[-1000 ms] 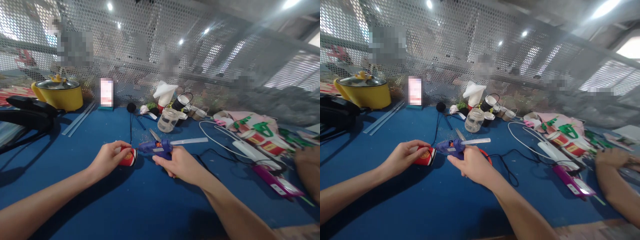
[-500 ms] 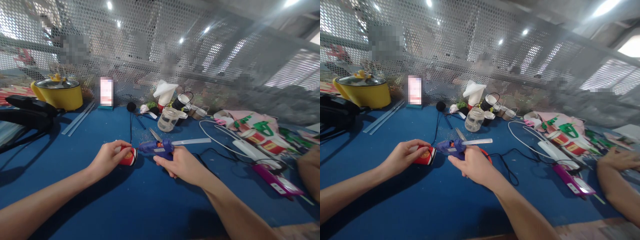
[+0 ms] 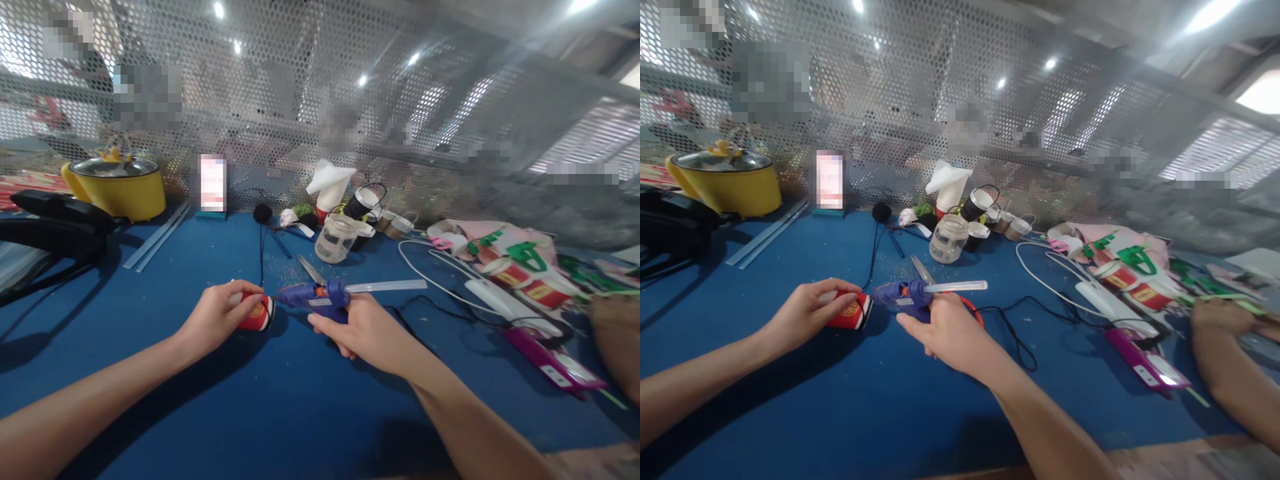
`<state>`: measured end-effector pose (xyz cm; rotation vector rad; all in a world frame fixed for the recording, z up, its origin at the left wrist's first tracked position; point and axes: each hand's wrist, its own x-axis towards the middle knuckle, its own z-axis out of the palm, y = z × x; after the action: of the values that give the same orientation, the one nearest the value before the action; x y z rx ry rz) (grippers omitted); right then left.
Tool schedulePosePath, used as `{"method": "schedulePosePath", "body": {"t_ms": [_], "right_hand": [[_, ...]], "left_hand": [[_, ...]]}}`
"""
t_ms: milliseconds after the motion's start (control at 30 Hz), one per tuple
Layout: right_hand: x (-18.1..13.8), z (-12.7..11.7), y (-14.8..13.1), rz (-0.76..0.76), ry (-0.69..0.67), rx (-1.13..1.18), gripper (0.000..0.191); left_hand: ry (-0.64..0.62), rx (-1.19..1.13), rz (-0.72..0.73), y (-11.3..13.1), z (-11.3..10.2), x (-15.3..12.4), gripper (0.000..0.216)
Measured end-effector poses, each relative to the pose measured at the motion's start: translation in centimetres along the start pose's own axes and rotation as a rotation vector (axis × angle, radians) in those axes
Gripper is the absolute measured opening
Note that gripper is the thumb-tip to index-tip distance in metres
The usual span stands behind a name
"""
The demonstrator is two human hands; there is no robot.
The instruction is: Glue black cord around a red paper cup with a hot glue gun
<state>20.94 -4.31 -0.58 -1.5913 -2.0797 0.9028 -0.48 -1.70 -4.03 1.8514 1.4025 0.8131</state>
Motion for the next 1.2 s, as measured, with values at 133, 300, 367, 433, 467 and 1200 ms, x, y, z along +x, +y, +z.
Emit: {"method": "schedulePosePath", "body": {"t_ms": [133,300,367,433,467,1200], "right_hand": [[-0.30,-0.07,0.24,0.009,-0.003,-0.011,0.031],[-0.06,0.06,0.08,0.006,0.009,0.036,0.026],[0.06,0.10,-0.07,0.005,0.014,0.031,0.027],[0.10,0.11,-0.15,0.005,0.009,0.023,0.028],[0.08,0.10,-0.15,0.002,0.005,0.022,0.029],[-0.37,0.01,-0.44,0.019,0.001,-0.005,0.033]], "left_hand": [[0.009,0.017,0.005,0.01,0.02,0.04,0.031],[-0.003,-0.006,0.002,-0.13,0.04,-0.03,0.032],[-0.001,-0.008,0.003,-0.17,0.04,-0.07,0.032],[0.001,-0.007,0.002,-0.19,0.04,-0.08,0.031],[0.001,-0.007,0.002,-0.21,0.05,-0.08,0.031],[0.002,-0.023,-0.006,-0.28,0.18,-0.10,0.033]]}}
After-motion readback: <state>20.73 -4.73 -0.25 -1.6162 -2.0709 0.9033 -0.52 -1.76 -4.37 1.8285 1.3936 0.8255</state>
